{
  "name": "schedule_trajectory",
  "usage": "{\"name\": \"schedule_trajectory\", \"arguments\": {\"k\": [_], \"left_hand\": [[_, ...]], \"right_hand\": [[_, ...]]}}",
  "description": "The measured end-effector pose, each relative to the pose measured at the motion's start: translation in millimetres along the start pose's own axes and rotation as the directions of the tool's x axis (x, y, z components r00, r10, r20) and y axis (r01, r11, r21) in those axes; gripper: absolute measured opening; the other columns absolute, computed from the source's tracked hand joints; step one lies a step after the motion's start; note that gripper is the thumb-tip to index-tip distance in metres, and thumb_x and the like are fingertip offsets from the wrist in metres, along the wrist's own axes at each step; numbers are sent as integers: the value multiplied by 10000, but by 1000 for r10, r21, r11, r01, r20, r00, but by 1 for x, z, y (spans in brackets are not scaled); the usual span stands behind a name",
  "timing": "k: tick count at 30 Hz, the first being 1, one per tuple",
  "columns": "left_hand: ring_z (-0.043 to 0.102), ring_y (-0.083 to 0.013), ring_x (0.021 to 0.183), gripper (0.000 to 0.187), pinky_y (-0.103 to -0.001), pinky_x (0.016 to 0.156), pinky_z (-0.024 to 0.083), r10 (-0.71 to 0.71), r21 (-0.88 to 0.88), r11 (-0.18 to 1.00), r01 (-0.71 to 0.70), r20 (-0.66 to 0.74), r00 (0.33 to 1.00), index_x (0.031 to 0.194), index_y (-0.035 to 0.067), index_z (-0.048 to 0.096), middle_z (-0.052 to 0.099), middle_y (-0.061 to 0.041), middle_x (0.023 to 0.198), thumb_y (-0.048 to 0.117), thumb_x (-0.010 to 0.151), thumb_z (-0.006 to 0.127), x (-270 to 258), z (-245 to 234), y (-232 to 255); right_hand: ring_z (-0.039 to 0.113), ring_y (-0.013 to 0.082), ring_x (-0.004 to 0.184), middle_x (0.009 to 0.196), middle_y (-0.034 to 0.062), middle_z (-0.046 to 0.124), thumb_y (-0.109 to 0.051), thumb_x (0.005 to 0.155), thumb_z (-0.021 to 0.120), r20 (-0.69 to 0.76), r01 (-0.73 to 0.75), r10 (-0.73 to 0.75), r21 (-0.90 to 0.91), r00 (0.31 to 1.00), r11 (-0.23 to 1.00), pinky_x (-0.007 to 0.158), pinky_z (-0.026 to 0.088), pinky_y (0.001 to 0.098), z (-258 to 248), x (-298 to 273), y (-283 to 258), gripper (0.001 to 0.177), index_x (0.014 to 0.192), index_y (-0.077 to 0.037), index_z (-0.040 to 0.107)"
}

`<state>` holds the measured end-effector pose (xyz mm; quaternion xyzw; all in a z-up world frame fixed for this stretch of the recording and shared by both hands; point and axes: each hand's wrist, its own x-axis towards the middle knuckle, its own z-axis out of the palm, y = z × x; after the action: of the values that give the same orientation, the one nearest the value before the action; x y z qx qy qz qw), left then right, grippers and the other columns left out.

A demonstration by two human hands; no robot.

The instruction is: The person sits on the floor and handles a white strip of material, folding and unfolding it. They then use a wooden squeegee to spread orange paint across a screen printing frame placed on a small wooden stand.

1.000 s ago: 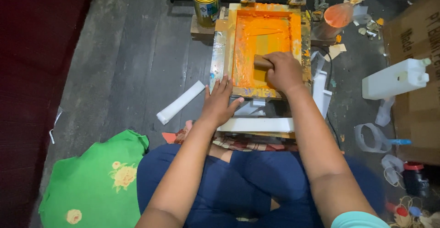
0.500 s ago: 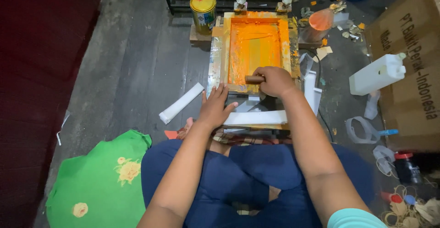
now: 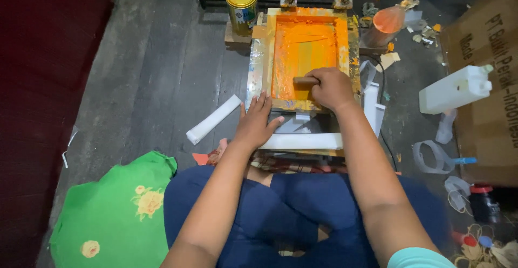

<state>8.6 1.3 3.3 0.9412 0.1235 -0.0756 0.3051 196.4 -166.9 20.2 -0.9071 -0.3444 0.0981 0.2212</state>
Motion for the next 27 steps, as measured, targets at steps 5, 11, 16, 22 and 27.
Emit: {"name": "schedule_trajectory", "arguments": {"k": [5,11,16,22,27], "left_hand": [[214,-388,1554,764,-655,1231,51,-12,-2,1000,12,-9,1000,1595,25,312,212,-189,1692,518,1039,488,15,0,1],[226,-386,1551,764,-656,1228,56,-15,-12,1000,15,-24,1000,1595,24,316,227,-194,1686,512,1037,502,20,0,0],[220,-391,1551,754,-654,1232,56,5,1,1000,-5,-29,1000,1589,20,326,221,-189,1690,503,1039,504,12,-2,2],[201,-356,1563,765,-640,1237,19,-3,23,1000,3,-14,1000,1611,53,290,203,-154,1702,528,1043,480,-1,3,-2],[203,-353,1563,768,-643,1240,18,-11,52,999,10,18,1000,1613,70,290,188,-141,1707,559,1044,453,-14,7,-3]], "right_hand": [[592,307,1257,1204,65,716,-17,893,588,-63,55,-56,-18,996,998,1063,492,406,13,19,22,448,1309,-120,720],[530,331,1328,1302,98,675,-20,887,608,-66,86,-90,-72,994,994,1107,465,429,23,26,25,470,1343,-89,693],[523,336,1322,1324,93,654,-55,869,632,38,62,-58,-118,998,991,1098,466,438,14,18,12,533,1397,-125,649],[603,356,1253,1256,125,708,-15,863,627,99,-16,24,-80,995,997,1055,497,482,-5,-13,-23,514,1368,-96,673],[683,394,1105,1067,139,758,-57,821,603,155,-26,38,-78,987,997,992,519,526,-5,-27,-21,490,1293,-96,727]]}}
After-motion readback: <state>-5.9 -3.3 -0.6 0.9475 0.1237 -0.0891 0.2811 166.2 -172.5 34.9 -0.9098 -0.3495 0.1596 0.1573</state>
